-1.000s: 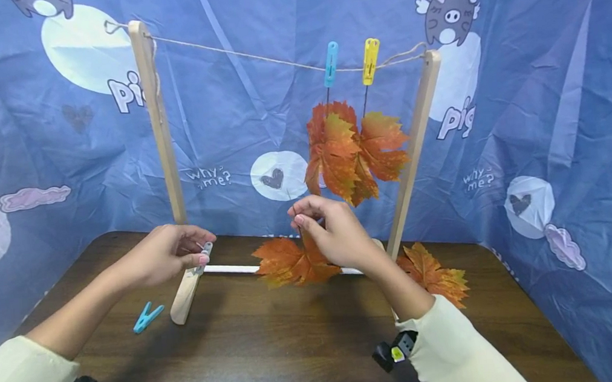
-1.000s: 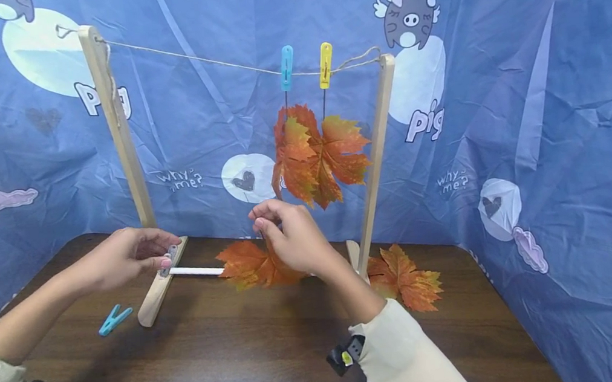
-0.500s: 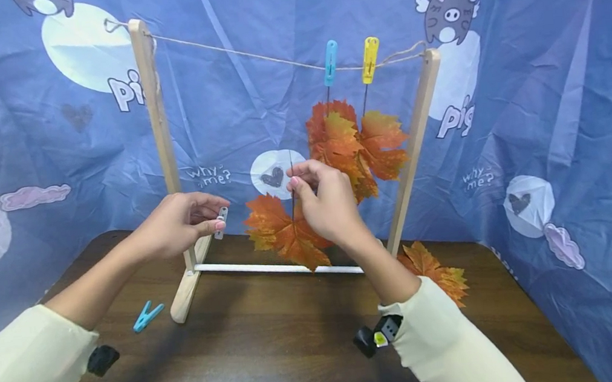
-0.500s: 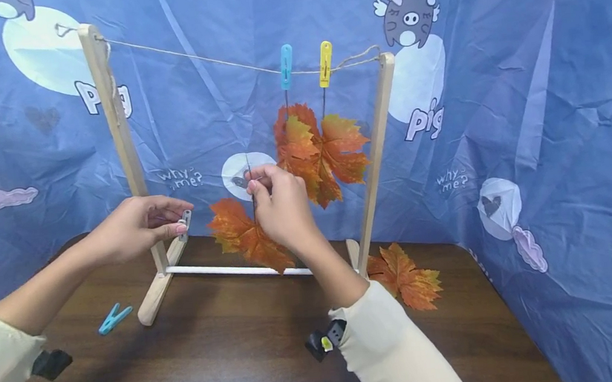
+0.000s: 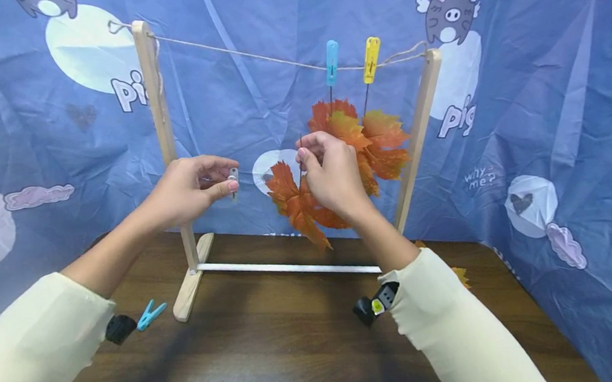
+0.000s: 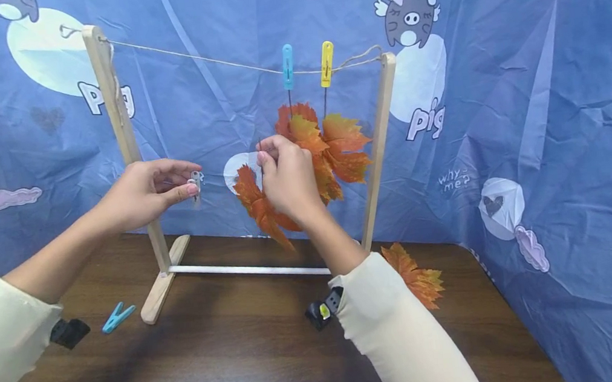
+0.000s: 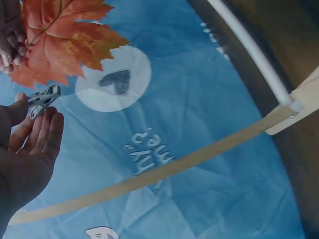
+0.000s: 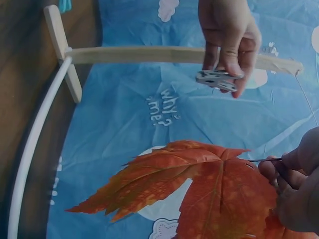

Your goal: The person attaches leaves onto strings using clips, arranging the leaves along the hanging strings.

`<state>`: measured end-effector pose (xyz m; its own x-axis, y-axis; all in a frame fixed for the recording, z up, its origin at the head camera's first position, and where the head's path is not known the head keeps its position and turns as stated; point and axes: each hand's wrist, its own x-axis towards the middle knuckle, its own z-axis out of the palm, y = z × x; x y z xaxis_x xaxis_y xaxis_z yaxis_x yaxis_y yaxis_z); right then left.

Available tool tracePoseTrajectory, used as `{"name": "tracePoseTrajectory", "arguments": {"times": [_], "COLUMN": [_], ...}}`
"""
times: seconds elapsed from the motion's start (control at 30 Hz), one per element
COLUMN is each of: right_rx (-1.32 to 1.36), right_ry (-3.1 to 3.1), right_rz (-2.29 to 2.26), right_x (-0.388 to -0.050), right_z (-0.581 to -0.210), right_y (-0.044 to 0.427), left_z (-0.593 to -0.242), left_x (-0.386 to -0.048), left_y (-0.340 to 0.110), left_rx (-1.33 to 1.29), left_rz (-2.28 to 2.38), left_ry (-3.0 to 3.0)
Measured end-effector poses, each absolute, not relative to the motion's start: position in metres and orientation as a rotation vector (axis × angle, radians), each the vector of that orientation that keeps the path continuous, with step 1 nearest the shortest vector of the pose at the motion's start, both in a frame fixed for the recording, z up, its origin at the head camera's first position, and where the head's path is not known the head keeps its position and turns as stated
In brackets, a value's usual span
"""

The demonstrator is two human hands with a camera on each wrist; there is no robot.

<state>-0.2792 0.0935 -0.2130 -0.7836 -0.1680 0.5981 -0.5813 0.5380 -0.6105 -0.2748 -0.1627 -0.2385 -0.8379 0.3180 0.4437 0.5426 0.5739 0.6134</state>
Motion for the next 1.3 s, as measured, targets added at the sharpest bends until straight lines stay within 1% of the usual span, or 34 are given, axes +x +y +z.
{"name": "tracePoseTrajectory", "arguments": {"times": [0.43, 0.7, 1.0, 1.3], "right_rx": [0.574, 0.519, 0.512, 0.528], "right_ry": [-2.266, -2.244, -2.223, -2.223], "right_rz": [1.239, 1.252, 1.266, 1.223], "right_x": [-0.291, -0.296, -0.299, -0.301], "right_z": [-0.191, -0.187, -0.182, -0.18], "right_y": [0.09, 0.09, 0.088, 0.086], "left_z": [-0.18, -0.146, -0.113, -0.09], "left_x": [-0.281, -0.282, -0.287, -0.293], "left_y": [-0.144, -0.13, -0.114, -0.095], "left_rx": [-0.712, -0.734, -0.784, -0.801], "left_rz": [-1.041, -0.994, -0.917, -0.873], "left_ry": [-2.388, -2.287, -2.154, -2.08]}}
